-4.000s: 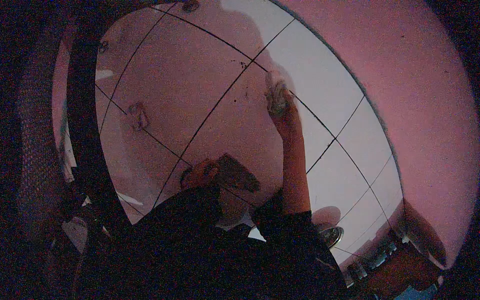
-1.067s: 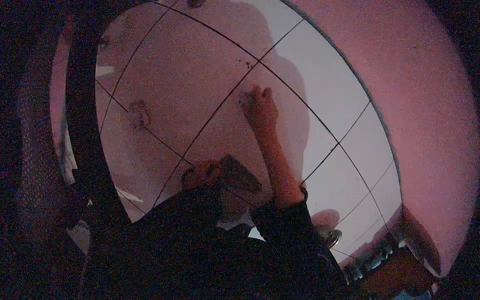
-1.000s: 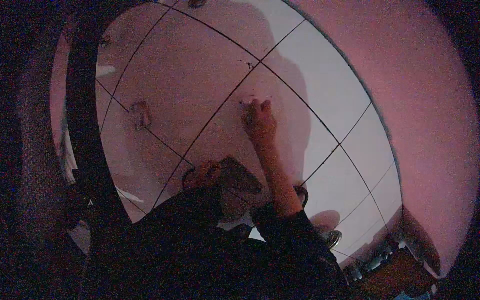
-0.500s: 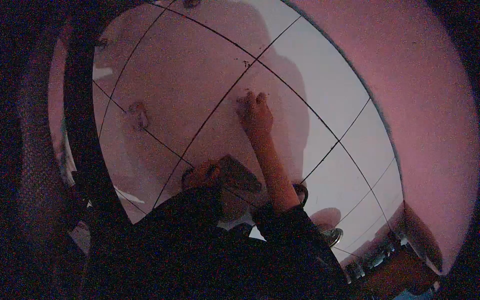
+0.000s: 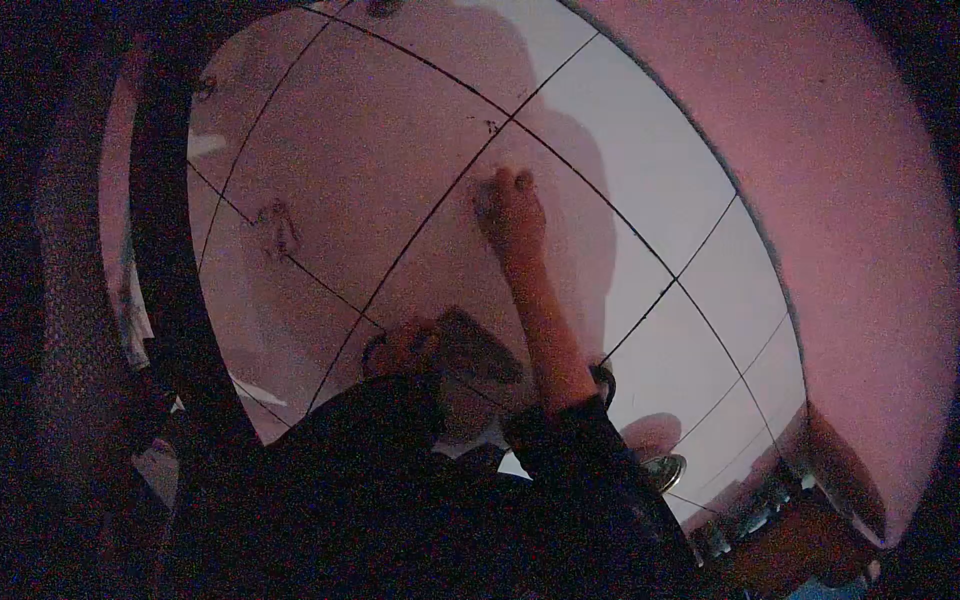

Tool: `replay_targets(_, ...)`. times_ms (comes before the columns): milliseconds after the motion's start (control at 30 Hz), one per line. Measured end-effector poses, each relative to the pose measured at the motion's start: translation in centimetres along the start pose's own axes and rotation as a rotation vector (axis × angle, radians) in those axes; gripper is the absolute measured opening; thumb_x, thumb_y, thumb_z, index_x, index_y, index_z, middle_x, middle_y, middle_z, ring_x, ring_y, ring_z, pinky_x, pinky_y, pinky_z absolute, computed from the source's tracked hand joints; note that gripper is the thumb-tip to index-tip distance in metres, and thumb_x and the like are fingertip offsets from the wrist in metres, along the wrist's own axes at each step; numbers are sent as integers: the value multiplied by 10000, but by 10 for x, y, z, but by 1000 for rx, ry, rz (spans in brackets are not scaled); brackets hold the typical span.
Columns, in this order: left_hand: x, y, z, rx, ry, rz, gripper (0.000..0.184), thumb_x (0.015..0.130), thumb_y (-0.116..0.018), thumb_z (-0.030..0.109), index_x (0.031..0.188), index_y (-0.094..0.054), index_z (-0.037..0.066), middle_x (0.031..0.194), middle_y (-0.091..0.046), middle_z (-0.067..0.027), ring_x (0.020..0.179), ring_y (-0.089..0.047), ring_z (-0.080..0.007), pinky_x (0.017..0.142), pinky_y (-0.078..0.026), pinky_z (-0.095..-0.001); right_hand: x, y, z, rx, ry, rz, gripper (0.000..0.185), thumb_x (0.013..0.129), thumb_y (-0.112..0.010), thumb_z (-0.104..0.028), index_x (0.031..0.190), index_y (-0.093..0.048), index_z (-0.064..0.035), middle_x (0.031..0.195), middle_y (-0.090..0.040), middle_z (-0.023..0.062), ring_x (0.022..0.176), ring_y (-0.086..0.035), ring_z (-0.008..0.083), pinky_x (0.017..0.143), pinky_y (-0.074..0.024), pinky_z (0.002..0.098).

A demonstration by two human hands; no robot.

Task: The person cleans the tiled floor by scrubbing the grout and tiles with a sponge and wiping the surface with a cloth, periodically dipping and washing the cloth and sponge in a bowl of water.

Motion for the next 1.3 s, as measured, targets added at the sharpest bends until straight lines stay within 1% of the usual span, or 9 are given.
replay_targets(267, -2, 0, 1, 114, 107, 16, 314, 876, -583, 334, 1034, -591, 63, 972, -641, -127, 862, -641, -265, 763, -506, -369, -9, 0, -4, 1, 78, 134, 472, 755, -704, -300, 1099, -498, -50, 1062, -521, 229, 772, -626, 397, 624, -533, 465)
replay_targets(500, 3, 1, -4, 305, 138, -69, 319, 879, -589, 323, 1081, -572, 76, 1036, -615, -147, 949, -614, -281, 808, -490, -384, 42, 12, 3, -14, 50, 13, 468, 720, -744, -185, 1072, -471, -41, 980, -525, 191, 823, -608, 378, 634, -512, 455)
replay_targets(600, 2, -2, -35, 66, 169, -192, 341, 880, -586, 321, 1122, -549, 83, 1019, -613, -148, 959, -609, -289, 811, -487, -396, 26, 9, -2, 20, 52, 83, 453, 726, -741, -194, 1076, -482, -69, 979, -525, 192, 826, -606, 384, 640, -516, 457)
replay_targets(700, 0, -11, -41, 79, -172, -84, 356, 883, -576, 321, 1146, -535, 83, 1028, -606, -133, 967, -604, -279, 819, -483, -399, -8, 6, 1, -2, 23, 29, 406, 741, -730, -203, 1041, -487, -77, 982, -528, 188, 840, -605, 384, 656, -516, 456)
replay_targets(800, -1, 7, 18, 214, 234, -133, 338, 881, -588, 296, 1136, -534, 81, 1037, -603, -133, 955, -605, -279, 816, -483, -398, -5, 9, -2, 58, 21, 12, 407, 748, -719, -198, 1053, -482, -70, 985, -530, 185, 859, -603, 382, 682, -515, 454)
replay_targets(867, 4, -7, -26, 102, -10, -91, 306, 884, -587, 299, 1098, -554, 83, 1026, -608, -132, 933, -612, -272, 813, -484, -398, 24, 12, -6, 1, -42, -26, 401, 749, -715, -194, 1047, -481, -61, 982, -530, 184, 858, -608, 377, 686, -517, 453)
replay_targets(967, -7, 10, 29, 271, -191, 54, 279, 867, -614, 278, 1054, -579, 73, 945, -635, -127, 852, -637, -268, 753, -508, -389, 43, 16, -9, 6, -12, 36, 413, 744, -718, -189, 1059, -480, -69, 982, -527, 186, 840, -610, 382, 664, -522, 450)
replay_targets(1067, 2, -2, -26, 139, -272, 31, 255, 854, -635, 249, 1017, -592, 58, 874, -652, -104, 771, -651, -242, 686, -528, -367, 14, 12, -9, -54, 28, 33, 425, 738, -722, -176, 1070, -482, -66, 987, -526, 187, 834, -610, 379, 649, -525, 441)
replay_targets(1300, -2, 8, 26, 266, -469, 164, 221, 865, -629, 210, 1012, -581, 52, 842, -651, -92, 726, -647, -208, 642, -530, -337, 4, 7, -5, -8, 35, -21, 444, 745, -721, -214, 1076, -473, -54, 1018, -523, 190, 817, -619, 367, 657, -528, 433)
Point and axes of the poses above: each hand's wrist, its own x-axis towards the middle knuckle, its own y-axis out of the back of the hand, z = x × y, the point moved 4 cm from there along x, towards the middle knuckle
